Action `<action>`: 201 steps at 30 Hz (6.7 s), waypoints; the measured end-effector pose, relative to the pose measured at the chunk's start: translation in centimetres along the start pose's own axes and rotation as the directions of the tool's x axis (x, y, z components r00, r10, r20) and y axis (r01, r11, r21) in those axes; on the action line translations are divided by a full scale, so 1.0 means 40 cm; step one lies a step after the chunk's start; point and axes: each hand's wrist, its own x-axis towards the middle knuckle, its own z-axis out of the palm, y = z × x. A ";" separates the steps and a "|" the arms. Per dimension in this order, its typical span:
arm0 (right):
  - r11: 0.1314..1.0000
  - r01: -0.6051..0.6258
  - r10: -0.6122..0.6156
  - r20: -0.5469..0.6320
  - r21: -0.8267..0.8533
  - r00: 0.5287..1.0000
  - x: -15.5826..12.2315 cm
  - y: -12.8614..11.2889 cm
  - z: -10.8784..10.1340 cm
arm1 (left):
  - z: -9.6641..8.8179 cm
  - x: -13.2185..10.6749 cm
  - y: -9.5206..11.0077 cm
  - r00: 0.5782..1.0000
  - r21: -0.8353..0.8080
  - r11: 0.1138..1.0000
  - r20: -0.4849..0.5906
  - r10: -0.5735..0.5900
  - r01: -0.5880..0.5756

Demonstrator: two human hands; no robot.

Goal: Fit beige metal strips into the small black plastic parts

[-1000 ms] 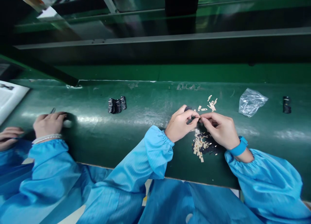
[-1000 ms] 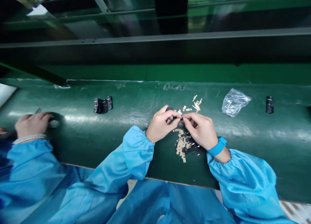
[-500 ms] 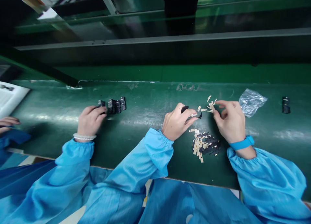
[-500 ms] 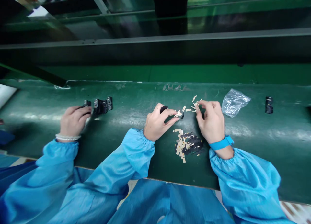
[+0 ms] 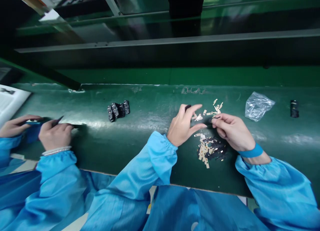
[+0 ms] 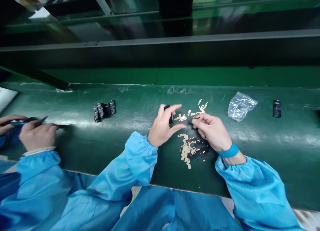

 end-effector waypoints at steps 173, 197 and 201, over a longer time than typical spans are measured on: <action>0.474 0.533 -0.751 -0.005 -0.701 0.661 -0.042 0.014 0.056 | 0.061 -0.033 0.080 0.964 -0.376 0.888 0.070 -0.256 0.263; 0.575 0.472 -0.667 -0.050 -0.668 0.743 -0.037 0.010 0.049 | 0.060 -0.045 0.065 0.993 -0.109 0.988 0.062 -0.102 0.109; 0.409 0.495 -0.741 0.037 -0.766 0.670 -0.033 0.019 0.045 | 0.053 -0.035 0.069 0.981 -0.233 0.955 0.100 -0.165 0.185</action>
